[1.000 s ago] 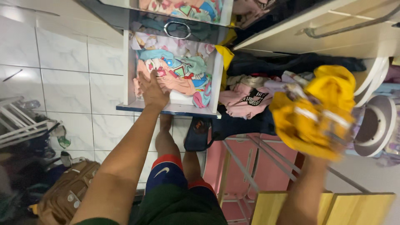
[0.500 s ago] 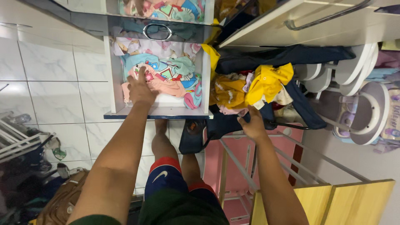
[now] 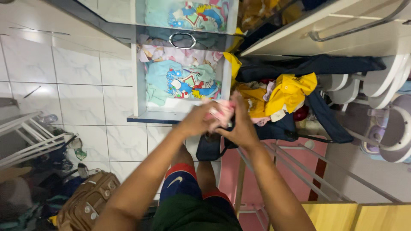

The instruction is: The person folds several items of clothing and places them individually into a dresser drawer.

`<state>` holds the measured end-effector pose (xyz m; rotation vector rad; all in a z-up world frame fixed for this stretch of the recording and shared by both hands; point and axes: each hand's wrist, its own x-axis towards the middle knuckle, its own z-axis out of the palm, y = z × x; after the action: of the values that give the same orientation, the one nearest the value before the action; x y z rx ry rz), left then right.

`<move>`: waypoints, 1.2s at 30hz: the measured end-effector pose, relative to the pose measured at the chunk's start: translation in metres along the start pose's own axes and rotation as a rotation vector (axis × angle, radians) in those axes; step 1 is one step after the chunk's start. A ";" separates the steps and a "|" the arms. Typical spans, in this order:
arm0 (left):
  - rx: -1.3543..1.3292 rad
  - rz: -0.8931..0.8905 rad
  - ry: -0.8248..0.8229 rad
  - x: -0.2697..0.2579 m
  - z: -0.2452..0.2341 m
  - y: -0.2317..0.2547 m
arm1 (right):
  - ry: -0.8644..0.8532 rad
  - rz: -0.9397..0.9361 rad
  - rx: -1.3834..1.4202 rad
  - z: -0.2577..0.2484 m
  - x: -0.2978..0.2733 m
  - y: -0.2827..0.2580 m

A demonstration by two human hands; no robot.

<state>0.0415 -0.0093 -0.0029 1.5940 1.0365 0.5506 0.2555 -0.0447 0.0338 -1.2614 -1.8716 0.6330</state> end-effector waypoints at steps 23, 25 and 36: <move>0.268 0.304 -0.042 -0.015 -0.003 0.054 | 0.111 -0.032 0.150 -0.027 -0.002 -0.047; 0.159 0.351 -0.054 -0.011 0.003 0.080 | 0.001 0.201 0.255 -0.039 -0.010 -0.052; 0.504 0.080 0.525 0.044 -0.020 -0.028 | 0.266 0.336 -0.298 -0.120 -0.050 0.057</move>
<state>0.0390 0.0392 -0.0310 1.9894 1.6015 0.8366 0.3944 -0.0706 0.0433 -1.7837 -1.5856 0.3389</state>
